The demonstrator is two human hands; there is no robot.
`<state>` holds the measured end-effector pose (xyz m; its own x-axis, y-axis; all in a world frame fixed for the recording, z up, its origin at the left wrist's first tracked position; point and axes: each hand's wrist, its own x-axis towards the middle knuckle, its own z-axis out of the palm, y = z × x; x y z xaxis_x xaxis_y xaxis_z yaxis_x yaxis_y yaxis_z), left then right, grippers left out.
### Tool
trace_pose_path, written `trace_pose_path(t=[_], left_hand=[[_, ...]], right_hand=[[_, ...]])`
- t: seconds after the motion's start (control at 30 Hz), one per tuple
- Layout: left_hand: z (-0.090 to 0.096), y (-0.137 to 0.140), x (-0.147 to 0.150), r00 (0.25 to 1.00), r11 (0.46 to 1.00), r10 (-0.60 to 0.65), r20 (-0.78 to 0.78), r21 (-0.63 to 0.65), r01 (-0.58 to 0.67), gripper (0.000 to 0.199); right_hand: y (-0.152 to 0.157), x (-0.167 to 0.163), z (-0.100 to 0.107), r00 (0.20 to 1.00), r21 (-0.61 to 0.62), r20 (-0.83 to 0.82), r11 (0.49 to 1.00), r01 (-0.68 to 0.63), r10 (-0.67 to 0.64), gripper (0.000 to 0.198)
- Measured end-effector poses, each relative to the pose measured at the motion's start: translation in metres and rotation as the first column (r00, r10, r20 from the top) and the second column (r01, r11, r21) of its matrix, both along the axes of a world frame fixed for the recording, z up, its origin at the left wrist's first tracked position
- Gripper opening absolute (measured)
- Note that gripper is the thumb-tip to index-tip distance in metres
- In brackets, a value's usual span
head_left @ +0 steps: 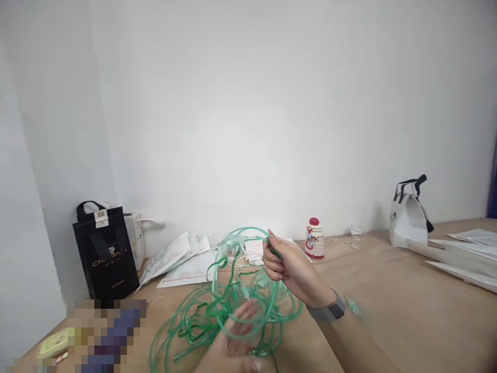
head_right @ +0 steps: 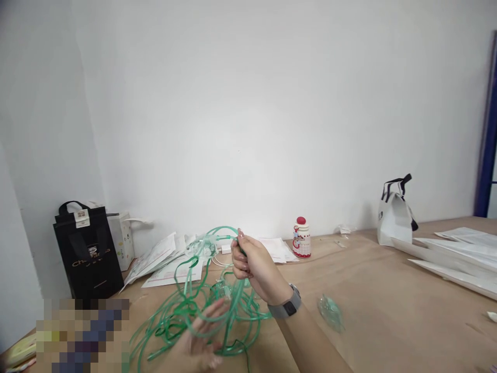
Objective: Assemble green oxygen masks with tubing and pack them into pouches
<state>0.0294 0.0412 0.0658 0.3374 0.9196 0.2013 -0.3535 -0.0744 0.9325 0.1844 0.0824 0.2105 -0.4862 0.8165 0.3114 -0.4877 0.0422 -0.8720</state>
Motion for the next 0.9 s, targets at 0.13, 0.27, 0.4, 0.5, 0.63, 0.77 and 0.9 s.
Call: trace_pose_path(t=[0.13,0.27,0.4,0.5,0.63,0.77,0.9], left_hand=[[-0.009,0.0,0.011,0.875,0.964,0.186,-0.448,0.256,-0.074,0.041],[-0.001,-0.001,-0.005,0.686,0.823,0.567,-0.457,0.345,-0.451,0.021],[0.012,0.002,-0.027,0.719,0.815,0.57,-0.398,0.162,-0.557,0.021],[0.023,0.0,-0.036,0.858,0.875,0.471,-0.205,-0.017,-0.485,0.025],[0.042,-0.01,-0.041,0.884,0.92,0.36,0.3,-0.27,-0.284,0.031],[0.056,-0.019,-0.038,0.896,0.908,0.369,0.246,-0.301,-0.291,0.04],[0.052,-0.015,-0.034,0.887,0.866,0.444,0.125,-0.314,-0.389,0.045]], right_hand=[[-0.006,0.001,0.01,0.992,0.023,-0.124,1.0,-0.013,0.016,0.024],[-0.018,0.014,0.019,0.991,0.03,-0.114,0.997,-0.068,0.071,0.017],[-0.026,0.029,0.021,0.988,0.047,-0.104,0.993,-0.109,0.114,0.015],[-0.026,0.032,0.012,0.974,0.022,-0.07,0.977,-0.213,0.214,0.021],[-0.017,0.031,-0.009,0.954,-0.049,0.01,0.953,-0.298,0.299,0.025],[-0.007,0.03,-0.028,0.958,-0.093,0.088,0.96,-0.265,0.273,0.024],[-0.003,0.027,-0.036,0.948,-0.014,0.278,0.987,-0.158,0.156,0.023]])
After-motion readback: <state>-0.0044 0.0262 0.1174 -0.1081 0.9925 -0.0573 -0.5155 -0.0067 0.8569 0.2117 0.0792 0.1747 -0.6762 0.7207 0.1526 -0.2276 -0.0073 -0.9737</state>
